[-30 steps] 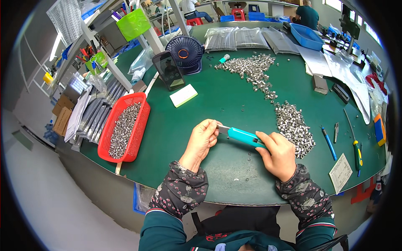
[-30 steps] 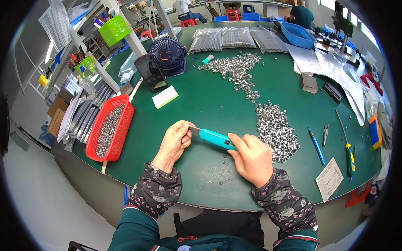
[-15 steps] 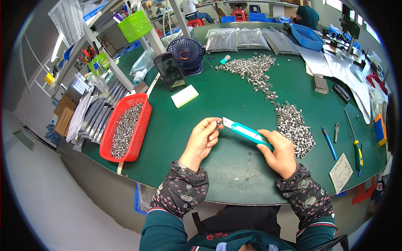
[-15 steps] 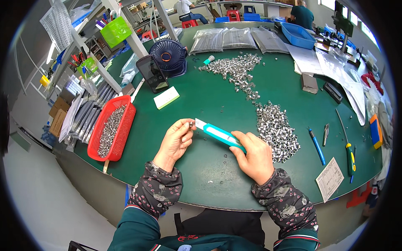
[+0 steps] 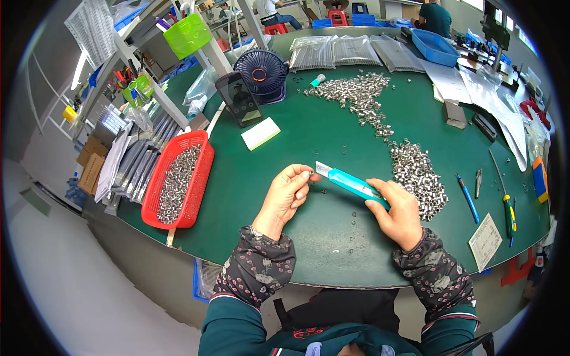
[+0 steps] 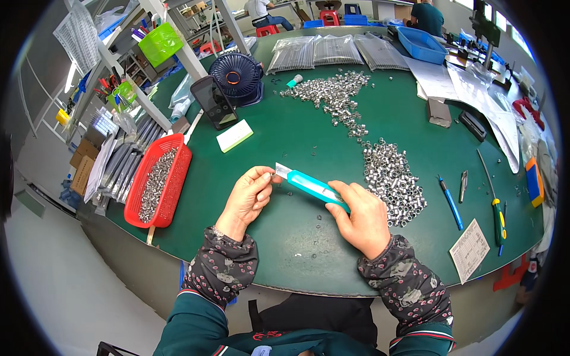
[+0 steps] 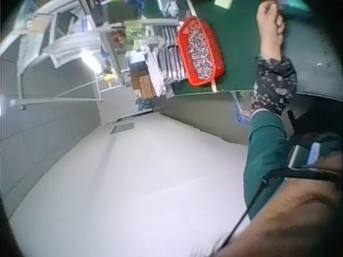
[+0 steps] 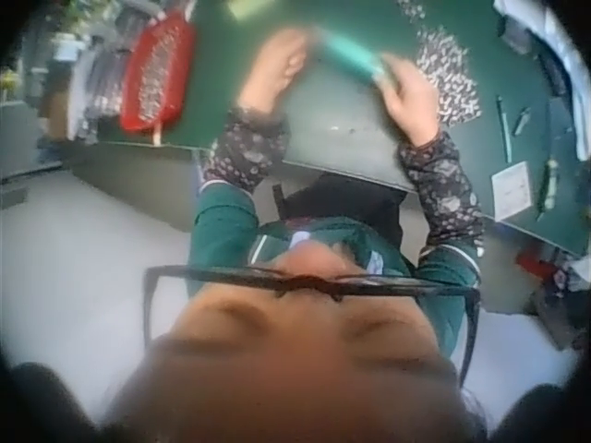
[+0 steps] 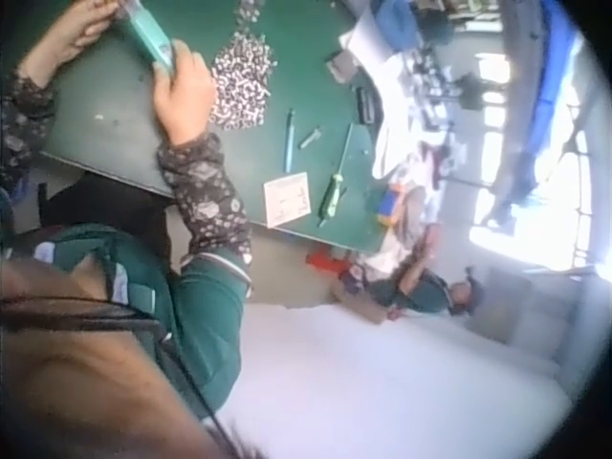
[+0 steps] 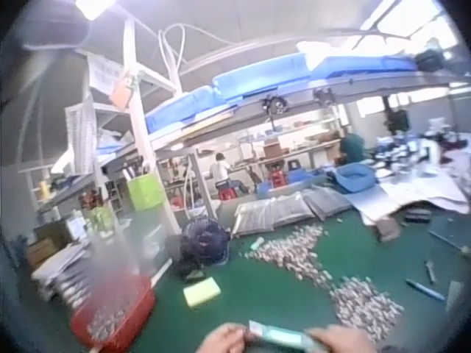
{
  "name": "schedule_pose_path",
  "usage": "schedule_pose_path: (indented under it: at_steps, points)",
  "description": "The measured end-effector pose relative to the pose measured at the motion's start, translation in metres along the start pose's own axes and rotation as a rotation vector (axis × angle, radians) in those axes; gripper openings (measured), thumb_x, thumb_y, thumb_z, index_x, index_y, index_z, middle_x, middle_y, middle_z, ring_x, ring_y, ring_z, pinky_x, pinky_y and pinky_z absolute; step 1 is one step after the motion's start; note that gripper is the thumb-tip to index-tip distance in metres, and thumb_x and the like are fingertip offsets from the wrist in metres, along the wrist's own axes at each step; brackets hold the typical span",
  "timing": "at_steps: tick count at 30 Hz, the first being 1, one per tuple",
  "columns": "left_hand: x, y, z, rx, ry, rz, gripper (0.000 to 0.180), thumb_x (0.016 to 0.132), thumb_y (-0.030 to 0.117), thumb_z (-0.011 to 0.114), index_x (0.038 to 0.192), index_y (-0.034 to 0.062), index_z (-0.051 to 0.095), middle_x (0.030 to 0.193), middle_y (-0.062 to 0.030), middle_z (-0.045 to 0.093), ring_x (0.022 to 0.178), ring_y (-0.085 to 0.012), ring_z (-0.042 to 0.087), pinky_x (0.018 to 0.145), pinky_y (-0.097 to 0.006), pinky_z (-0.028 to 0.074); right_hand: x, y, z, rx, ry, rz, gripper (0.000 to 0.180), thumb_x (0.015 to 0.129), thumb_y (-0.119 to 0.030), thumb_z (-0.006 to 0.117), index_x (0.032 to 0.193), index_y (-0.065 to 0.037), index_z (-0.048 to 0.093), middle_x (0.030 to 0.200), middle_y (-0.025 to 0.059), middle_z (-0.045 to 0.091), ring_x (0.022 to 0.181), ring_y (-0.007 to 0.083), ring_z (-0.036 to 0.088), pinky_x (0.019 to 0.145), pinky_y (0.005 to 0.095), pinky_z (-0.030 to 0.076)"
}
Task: The person is using a utility knife to inspect or clean small metal components on a workbench in a factory setting.
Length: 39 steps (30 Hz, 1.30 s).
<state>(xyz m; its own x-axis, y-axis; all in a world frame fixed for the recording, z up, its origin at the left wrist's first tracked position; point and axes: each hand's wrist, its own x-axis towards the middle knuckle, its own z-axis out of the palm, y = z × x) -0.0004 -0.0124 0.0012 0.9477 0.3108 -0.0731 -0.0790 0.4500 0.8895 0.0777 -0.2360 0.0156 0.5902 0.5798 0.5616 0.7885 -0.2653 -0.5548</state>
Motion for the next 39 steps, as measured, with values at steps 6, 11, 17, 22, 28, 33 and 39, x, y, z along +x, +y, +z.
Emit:
schedule_pose_path:
  at_steps: [6, 11, 17, 22, 28, 33, 39]
  points:
    - [-0.001, 0.002, 0.001, -0.157, -0.072, -0.043, 0.014, 0.085, 0.009, 0.049, 0.097, 0.0026, 0.052, 0.078, -0.0067, 0.055, 0.047, -0.0024, 0.038, 0.034, -0.013, 0.026, -0.001, 0.001, 0.001, 0.034, -0.007, 0.020, 0.029, 0.070, -0.015, 0.062, 0.097, -0.007, 0.056, 0.068, 0.0097, 0.051, 0.058, 0.0269, 0.052, 0.052, 0.0341, 0.041]
    - [0.000, 0.000, 0.002, -0.091, -0.063, -0.040, 0.017, 0.087, 0.012, 0.048, 0.099, 0.0017, 0.053, 0.078, -0.0055, 0.054, 0.046, -0.0024, 0.037, 0.034, -0.013, 0.026, 0.000, 0.003, 0.000, 0.088, -0.020, 0.061, 0.028, 0.071, -0.016, 0.062, 0.097, -0.007, 0.056, 0.071, 0.0103, 0.053, 0.058, 0.0266, 0.053, 0.053, 0.0337, 0.042]
    - [0.001, -0.001, -0.004, -0.129, -0.062, -0.013, 0.018, 0.086, 0.015, 0.050, 0.096, 0.0005, 0.055, 0.073, -0.0032, 0.052, 0.046, -0.0020, 0.037, 0.035, -0.013, 0.026, -0.001, 0.006, 0.002, 0.222, -0.146, 0.107, 0.028, 0.072, -0.019, 0.061, 0.098, -0.007, 0.058, 0.082, 0.0116, 0.059, 0.064, 0.0272, 0.057, 0.058, 0.0330, 0.045]
    - [0.001, -0.003, -0.001, -0.071, -0.015, -0.013, 0.019, 0.086, 0.017, 0.051, 0.091, -0.0004, 0.056, 0.067, -0.0010, 0.050, 0.045, -0.0017, 0.036, 0.036, -0.014, 0.026, -0.001, 0.009, 0.003, 0.269, -0.201, 0.131, 0.029, 0.073, -0.020, 0.061, 0.098, -0.008, 0.058, 0.081, 0.0118, 0.059, 0.065, 0.0278, 0.057, 0.059, 0.0342, 0.045]
    - [0.000, -0.004, -0.001, -0.007, 0.009, -0.002, 0.020, 0.086, 0.019, 0.051, 0.087, -0.0001, 0.056, 0.064, 0.0003, 0.049, 0.045, -0.0018, 0.036, 0.037, -0.014, 0.026, 0.000, -0.010, -0.002, -0.121, -0.002, -0.104, 0.030, 0.070, -0.014, 0.063, 0.098, -0.007, 0.056, 0.066, 0.0090, 0.050, 0.057, 0.0261, 0.052, 0.052, 0.0337, 0.042]
    - [0.001, -0.006, -0.002, -0.087, 0.051, -0.015, 0.020, 0.087, 0.019, 0.050, 0.088, -0.0001, 0.055, 0.065, 0.0003, 0.048, 0.046, -0.0022, 0.036, 0.037, -0.014, 0.026, -0.002, -0.002, -0.002, 0.087, 0.042, 0.018, 0.027, 0.072, -0.014, 0.062, 0.097, -0.007, 0.057, 0.068, 0.0102, 0.051, 0.057, 0.0261, 0.053, 0.051, 0.0328, 0.042]
    - [0.000, -0.006, -0.001, -0.149, 0.036, 0.024, 0.019, 0.087, 0.017, 0.048, 0.092, -0.0006, 0.054, 0.069, -0.0009, 0.048, 0.049, -0.0027, 0.036, 0.037, -0.014, 0.026, -0.005, 0.001, 0.007, 0.192, -0.117, 0.077, 0.026, 0.075, -0.020, 0.059, 0.098, -0.007, 0.058, 0.076, 0.0115, 0.057, 0.062, 0.0275, 0.056, 0.055, 0.0338, 0.044]
